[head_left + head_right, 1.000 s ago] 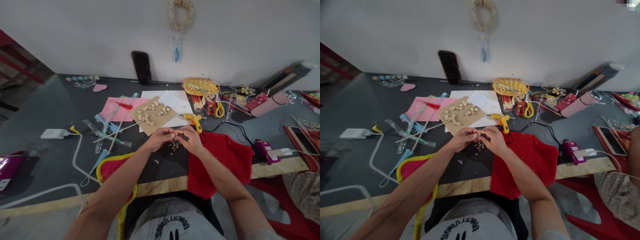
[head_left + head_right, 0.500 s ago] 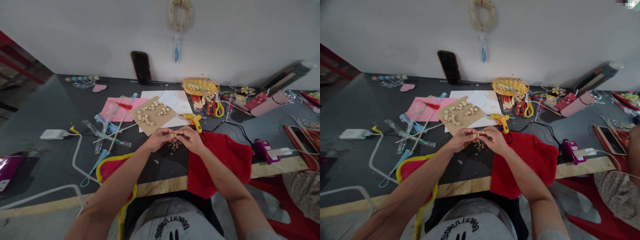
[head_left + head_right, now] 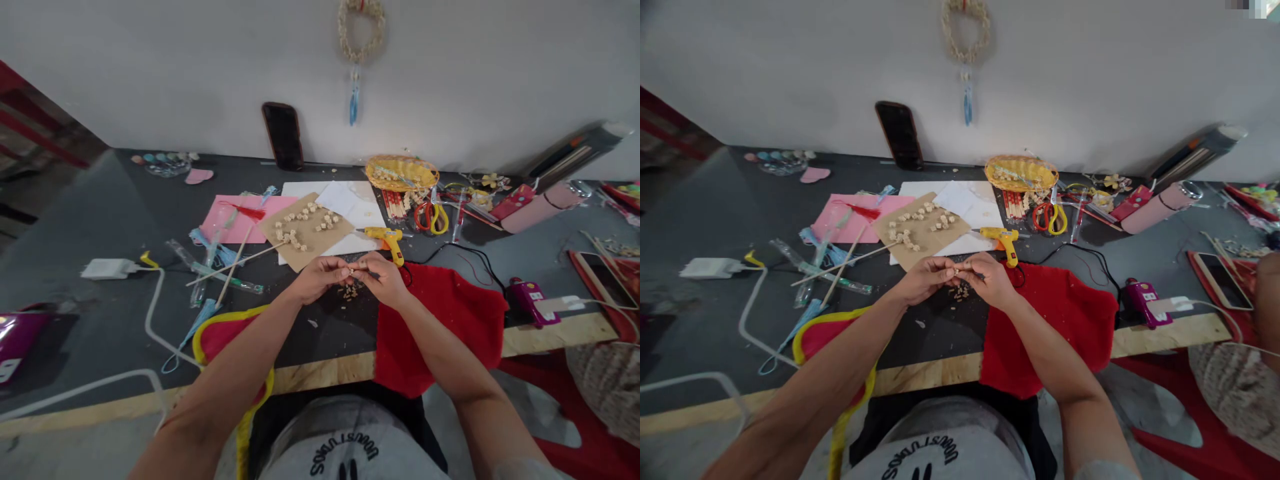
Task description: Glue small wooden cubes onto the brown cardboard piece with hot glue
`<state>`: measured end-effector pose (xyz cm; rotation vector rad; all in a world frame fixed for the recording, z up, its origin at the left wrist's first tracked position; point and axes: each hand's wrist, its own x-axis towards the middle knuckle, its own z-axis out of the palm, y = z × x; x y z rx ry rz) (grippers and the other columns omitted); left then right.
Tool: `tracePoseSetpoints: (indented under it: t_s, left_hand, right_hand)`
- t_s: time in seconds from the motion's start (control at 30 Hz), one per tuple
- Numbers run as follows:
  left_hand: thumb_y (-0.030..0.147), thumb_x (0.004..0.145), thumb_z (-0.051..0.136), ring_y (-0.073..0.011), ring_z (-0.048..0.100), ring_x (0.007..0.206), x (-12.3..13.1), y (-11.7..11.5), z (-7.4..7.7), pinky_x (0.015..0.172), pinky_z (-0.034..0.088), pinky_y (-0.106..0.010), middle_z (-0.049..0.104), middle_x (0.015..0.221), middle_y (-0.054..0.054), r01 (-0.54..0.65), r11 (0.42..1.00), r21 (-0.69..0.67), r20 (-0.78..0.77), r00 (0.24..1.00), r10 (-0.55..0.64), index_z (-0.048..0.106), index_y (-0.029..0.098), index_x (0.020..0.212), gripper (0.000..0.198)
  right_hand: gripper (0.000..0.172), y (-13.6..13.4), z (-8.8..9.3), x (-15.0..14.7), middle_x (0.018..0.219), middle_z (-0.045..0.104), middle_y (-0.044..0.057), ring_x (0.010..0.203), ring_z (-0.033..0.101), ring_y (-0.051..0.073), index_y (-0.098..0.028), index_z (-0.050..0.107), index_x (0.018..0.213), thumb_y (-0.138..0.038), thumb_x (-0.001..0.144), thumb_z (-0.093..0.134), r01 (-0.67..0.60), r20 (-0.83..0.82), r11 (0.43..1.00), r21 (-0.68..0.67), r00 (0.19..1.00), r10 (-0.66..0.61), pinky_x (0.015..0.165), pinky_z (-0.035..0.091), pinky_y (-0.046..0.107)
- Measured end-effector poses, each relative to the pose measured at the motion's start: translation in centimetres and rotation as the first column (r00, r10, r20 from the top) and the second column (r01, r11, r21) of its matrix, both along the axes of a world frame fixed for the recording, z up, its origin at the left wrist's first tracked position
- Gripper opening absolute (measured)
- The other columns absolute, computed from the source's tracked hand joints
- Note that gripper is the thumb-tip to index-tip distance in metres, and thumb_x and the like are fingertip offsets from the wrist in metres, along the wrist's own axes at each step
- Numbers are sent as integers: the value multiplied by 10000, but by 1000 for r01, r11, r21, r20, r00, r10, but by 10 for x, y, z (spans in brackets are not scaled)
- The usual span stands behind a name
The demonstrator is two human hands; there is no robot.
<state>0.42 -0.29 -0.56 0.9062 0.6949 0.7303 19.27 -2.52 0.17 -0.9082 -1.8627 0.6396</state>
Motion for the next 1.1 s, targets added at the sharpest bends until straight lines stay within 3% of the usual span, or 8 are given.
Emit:
tracePoseSetpoints:
  t_s: [0.23,0.5,0.73,1.1]
  left_hand:
    - [355,634,850,-73,570,583,0,1,-2,609,446,-191,663,654,-24,-32,999,-33,94,995,35,711,101,733,306]
    - [345,641,848,-73,572,610,2,-1,-2,609,436,-191,684,702,-29,-47,998,-29,38,998,48,728,108,820,321]
    - [361,628,853,-76,576,599,2,0,0,592,435,-183,689,698,-38,-62,998,-27,23,998,63,695,110,757,323]
    - [397,635,844,-82,573,599,2,0,0,608,439,-197,690,691,-45,-11,1000,-25,28,1000,11,709,106,745,339]
  right_hand:
    - [319,-3,1,1,961,682,69,886,631,182,-217,660,1132,-383,860,656,-48,-15,992,-114,999,46,768,541,326]
    - [148,-2,-3,-2,928,664,65,914,633,184,-210,660,1006,-273,874,637,88,37,994,59,995,-90,804,557,339]
    - [134,1,-3,1,918,657,76,906,630,196,-209,659,1010,-226,885,613,120,150,967,226,976,-157,818,561,358]
    - [152,-1,-6,-1,885,660,66,875,634,195,-228,691,1009,-292,898,609,97,102,977,189,988,-117,787,566,351]
